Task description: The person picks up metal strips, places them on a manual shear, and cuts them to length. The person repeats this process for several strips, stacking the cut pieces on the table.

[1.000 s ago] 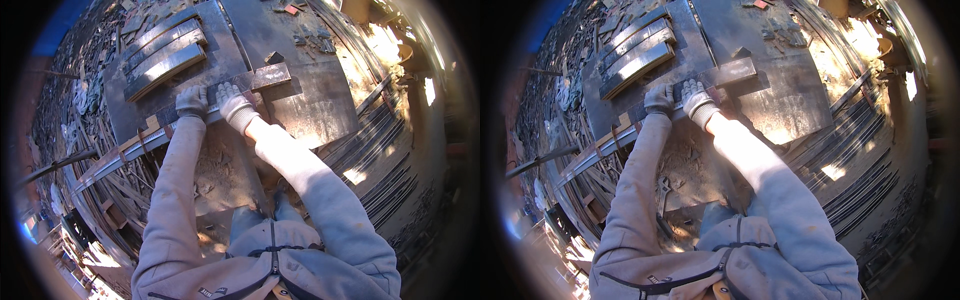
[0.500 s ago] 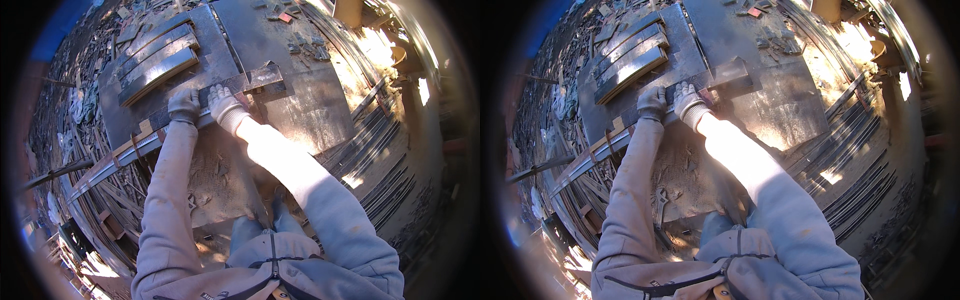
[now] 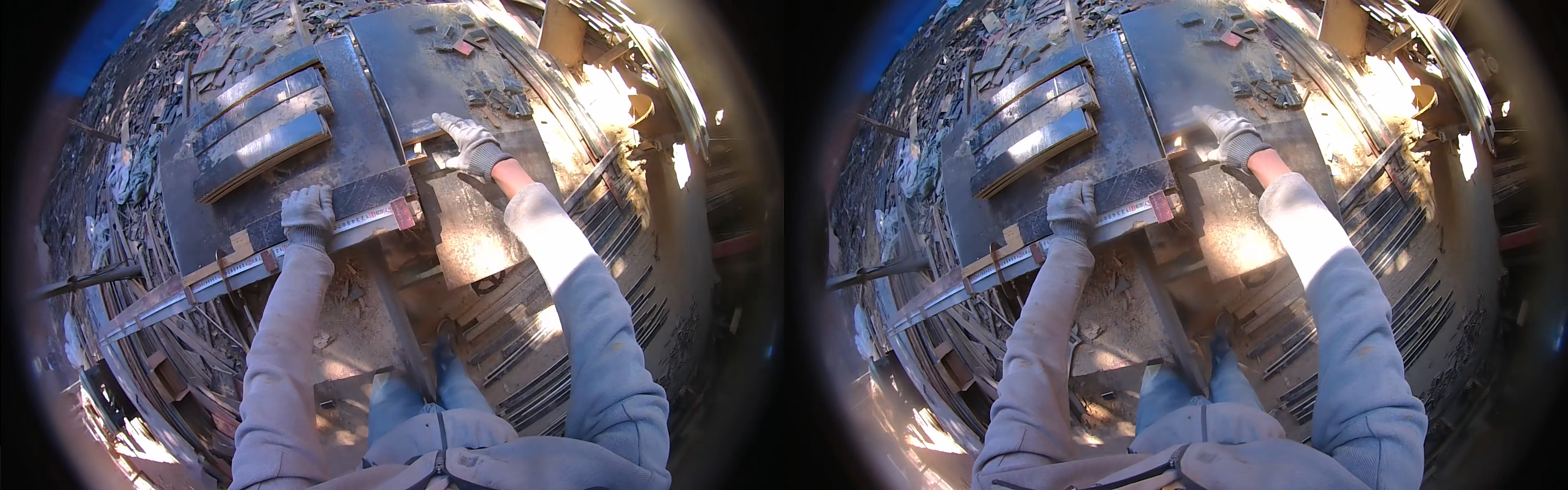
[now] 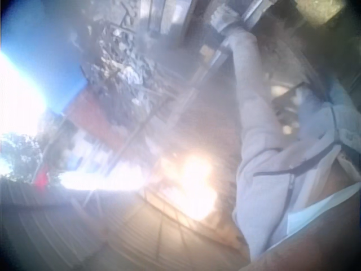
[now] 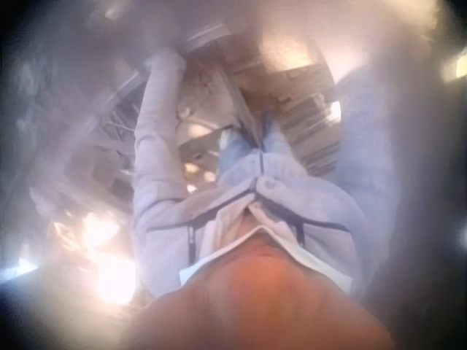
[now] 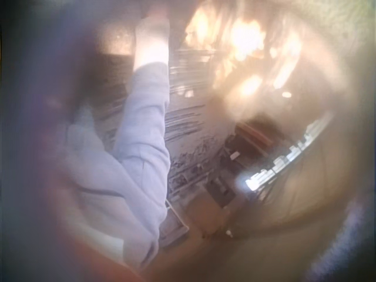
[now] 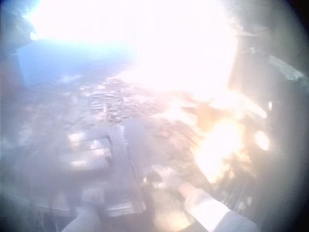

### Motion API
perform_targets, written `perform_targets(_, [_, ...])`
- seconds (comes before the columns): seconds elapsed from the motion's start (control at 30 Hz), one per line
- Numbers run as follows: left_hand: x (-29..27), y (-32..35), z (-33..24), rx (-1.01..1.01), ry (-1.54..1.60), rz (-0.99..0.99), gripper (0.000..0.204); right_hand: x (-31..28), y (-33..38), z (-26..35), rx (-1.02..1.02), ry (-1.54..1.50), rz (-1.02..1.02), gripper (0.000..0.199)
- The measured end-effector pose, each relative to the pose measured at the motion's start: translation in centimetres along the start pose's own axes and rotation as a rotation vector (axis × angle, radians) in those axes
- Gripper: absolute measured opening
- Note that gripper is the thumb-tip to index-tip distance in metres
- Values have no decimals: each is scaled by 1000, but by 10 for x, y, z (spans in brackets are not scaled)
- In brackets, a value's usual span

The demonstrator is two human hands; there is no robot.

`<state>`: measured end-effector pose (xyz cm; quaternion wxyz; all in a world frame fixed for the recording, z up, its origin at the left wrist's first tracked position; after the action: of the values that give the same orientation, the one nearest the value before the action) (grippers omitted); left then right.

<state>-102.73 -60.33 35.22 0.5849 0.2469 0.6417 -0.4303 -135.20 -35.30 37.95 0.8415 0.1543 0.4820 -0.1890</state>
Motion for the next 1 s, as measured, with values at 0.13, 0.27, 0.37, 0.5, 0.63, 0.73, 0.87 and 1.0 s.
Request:
perform_targets(0.13, [-3,4,-3,21,36,-42,28,-25,-85,-13,-41,28,-85,46])
perform_targets(0.27, [-7,3,-3,49,80,-16,22,-90,-106,-25,161,-45,-220,30])
perform_targets(0.37, [-8,-4,1,59,96,15,20,-132,-97,-43,253,-309,110,31])
perform_targets(0.5, [-13,-7,3,52,118,46,17,-124,-133,-51,179,-122,425,40])
perform_targets(0.63, [-17,-8,2,53,124,105,17,-73,-227,-43,171,147,24,56])
perform_targets(0.73, [-18,-9,2,37,122,109,19,-51,-269,-37,130,260,46,74])
perform_targets(0.87, [-17,-9,4,12,152,154,21,-98,-282,-40,74,329,140,74])
perform_targets(1.0, [-16,-8,6,-4,151,215,21,-173,-270,-60,333,52,289,70])
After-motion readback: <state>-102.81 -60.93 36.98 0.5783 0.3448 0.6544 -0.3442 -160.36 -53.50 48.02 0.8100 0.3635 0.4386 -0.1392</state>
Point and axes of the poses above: each hand's wrist, its own y-axis away from the middle knuckle, its own x-axis out of the palm, z = x × y, the point moved 1 cm from there along -y, towards the middle knuckle, and after that the axes turned 13 degrees about -y, right-handed, at the moved point
